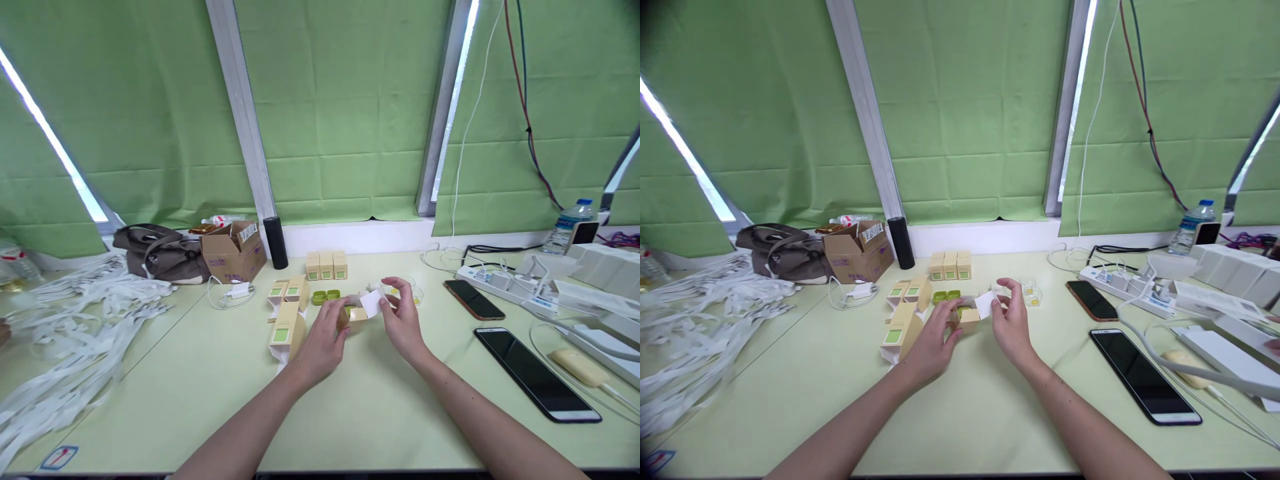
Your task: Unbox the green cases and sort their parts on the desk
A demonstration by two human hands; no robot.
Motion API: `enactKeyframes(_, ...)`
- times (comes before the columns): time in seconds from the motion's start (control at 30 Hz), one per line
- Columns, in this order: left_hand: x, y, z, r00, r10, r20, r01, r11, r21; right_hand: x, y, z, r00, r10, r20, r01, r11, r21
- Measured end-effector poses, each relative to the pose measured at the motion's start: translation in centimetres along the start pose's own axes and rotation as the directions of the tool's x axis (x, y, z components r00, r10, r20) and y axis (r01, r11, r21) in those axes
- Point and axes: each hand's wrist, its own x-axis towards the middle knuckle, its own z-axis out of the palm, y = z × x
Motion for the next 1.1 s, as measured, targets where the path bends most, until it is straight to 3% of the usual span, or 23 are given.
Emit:
enactKeyframes(0.1, -0.1, 0.2, 0.0, 1.0, -0.009, -0.006, 0.01, 1.0, 0.022, 0.3, -0.2, -0.4, 0.974, -0.22, -0.051, 0.207, 0.96, -0.189)
enactKeyframes(0.27, -0.2, 0.3, 0.2, 1.0, 0.012, -0.021, -0.012, 1.0, 0.016, 0.8, -0.6, -1.1, 0.84, -0.543, 0.011, 0.511, 0.783, -0.355)
enactKeyframes(0.4, -0.3, 0.1, 0.4, 0.999, 0.007, -0.042, -0.007, 1.0, 0.013, 0.7, -0.3, -1.2, 0.769, -0.614, 0.177, 0.634, 0.696, -0.338)
enactKeyframes(0.53, -0.2, 0.0, 0.4, 0.998, 0.001, -0.068, -0.002, 1.0, -0.009, 0.3, -0.1, -0.9, 0.731, -0.61, 0.305, 0.682, 0.666, -0.302)
enactKeyframes(0.73, -0.2, 0.0, 0.5, 0.996, -0.051, -0.067, 0.049, 0.998, -0.024, -0.4, -0.6, -0.6, 0.767, -0.585, 0.262, 0.641, 0.714, -0.282)
enactKeyframes(0.9, -0.4, -0.3, 0.6, 0.997, -0.053, -0.059, 0.054, 0.998, 0.013, -0.7, -0.6, -0.2, 0.786, -0.535, 0.31, 0.616, 0.724, -0.312)
enactKeyframes(1.1, -0.5, -0.5, 0.7, 0.999, 0.036, -0.025, -0.032, 0.989, 0.141, -0.8, -0.5, 0.2, 0.873, -0.38, 0.305, 0.481, 0.77, -0.419)
